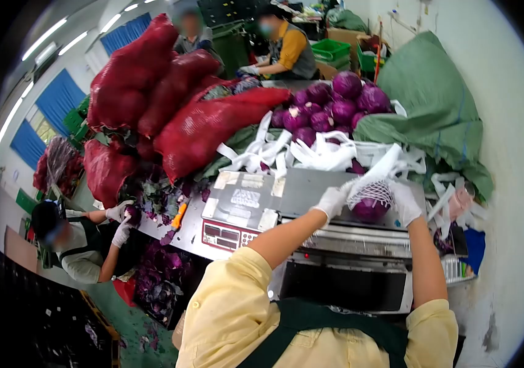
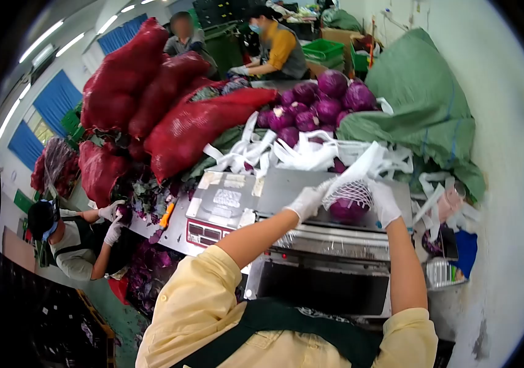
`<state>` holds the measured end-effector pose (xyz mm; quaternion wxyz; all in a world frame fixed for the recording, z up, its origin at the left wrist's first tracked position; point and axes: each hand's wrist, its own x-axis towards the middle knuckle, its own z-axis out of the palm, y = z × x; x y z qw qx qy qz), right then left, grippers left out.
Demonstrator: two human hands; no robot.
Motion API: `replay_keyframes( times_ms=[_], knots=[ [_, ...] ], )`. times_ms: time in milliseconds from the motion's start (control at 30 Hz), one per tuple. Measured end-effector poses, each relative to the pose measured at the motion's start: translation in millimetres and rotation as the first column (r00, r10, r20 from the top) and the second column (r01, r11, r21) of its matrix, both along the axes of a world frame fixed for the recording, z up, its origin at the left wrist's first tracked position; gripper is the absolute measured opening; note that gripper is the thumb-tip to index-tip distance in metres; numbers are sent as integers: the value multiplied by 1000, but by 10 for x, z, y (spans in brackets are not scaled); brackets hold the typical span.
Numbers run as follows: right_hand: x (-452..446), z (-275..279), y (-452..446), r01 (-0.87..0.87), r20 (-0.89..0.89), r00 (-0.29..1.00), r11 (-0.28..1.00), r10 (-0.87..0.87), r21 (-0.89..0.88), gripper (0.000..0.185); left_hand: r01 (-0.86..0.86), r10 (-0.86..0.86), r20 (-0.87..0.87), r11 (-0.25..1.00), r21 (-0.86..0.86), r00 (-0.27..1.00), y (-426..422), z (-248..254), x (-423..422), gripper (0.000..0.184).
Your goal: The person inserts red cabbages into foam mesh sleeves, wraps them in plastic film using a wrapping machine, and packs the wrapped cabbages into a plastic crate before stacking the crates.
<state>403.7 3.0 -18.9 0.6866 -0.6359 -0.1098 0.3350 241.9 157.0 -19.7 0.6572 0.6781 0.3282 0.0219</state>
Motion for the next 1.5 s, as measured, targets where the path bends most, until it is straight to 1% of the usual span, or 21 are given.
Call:
replay_keyframes(
  times_ms=[100,200,267,333,433,467,533,567,633,667,733,833,867,967,1033,1067,1167,1233,1367,1467,1500],
  knots=[
    [53,-263,-33,-35,-54,998,983,45,179,33,103,-111,-152,993,-56,982,-47,23,54,72],
    [-413,-51,-275,71,250,962,984,-111,164,32,47,57,405,969,-243,913,-382,272,-159,58],
    [-1000,467,-345,104,245,949,930,-199,353,30,58,187,346,806,-590,919,-390,375,-332,61],
    [-1093,548,-618,-61,677,735,989,-49,137,21,158,267,408,637,-755,873,-454,562,-625,63],
    [-1456,1202,-936,-466,198,880,866,432,180,23,582,198,672,366,-726,714,-465,737,-1046,68],
    [-1549,1396,-1040,-549,116,836,825,537,136,29,442,302,537,330,-834,788,-547,812,-1174,69],
    [-1790,1440,-1002,-456,178,889,844,421,282,38,176,380,278,281,-943,882,-703,954,-1455,70],
    [-1832,1437,-1032,-459,196,888,817,416,348,36,367,310,385,117,-923,869,-679,882,-1605,68],
    [-2058,1693,-1013,-120,-404,867,909,291,399,31,385,386,331,-71,-920,861,-809,735,-1717,76],
    [-2026,1492,-1086,-205,-425,781,830,458,519,29,454,456,336,-179,-873,824,-835,720,-1752,84],
    [-1953,1285,-1304,-377,-462,598,738,656,560,31,284,382,273,29,-958,883,-883,776,-1790,78],
    [-1983,1338,-1377,-847,-169,524,531,835,-3,46,259,331,311,192,-947,891,-940,766,-1856,72],
    [-1990,1396,-1356,-886,-96,419,430,903,174,52,276,315,330,203,-940,890,-993,748,-1853,70],
    [-1820,1305,-1314,-742,465,417,588,781,-322,62,80,373,261,435,-897,890,-1149,812,-1828,51],
    [-1921,1376,-1149,-379,-172,880,872,444,311,41,24,408,137,271,-962,903,-1078,782,-1843,49],
    [-1878,1107,-1193,-337,-235,887,905,398,261,37,130,422,230,254,-959,877,-1073,1056,-1838,51],
    [-2069,840,-1062,-406,-275,849,890,452,209,36,284,513,447,368,-886,732,-909,921,-1810,45],
    [-2281,579,-1105,34,-753,443,830,487,557,45,114,449,450,598,-793,772,-962,996,-1705,41],
    [-2064,487,-1088,188,-703,363,691,612,698,55,-105,592,370,615,-781,716,-600,615,-1418,39],
    [-1786,1040,-962,162,-683,465,704,563,691,54,-415,579,570,815,-404,582,-317,410,-1382,42],
    [-1738,1207,-888,-4,-520,688,719,506,695,51,-408,569,581,823,-397,583,-380,564,-1251,42]
  ],
)
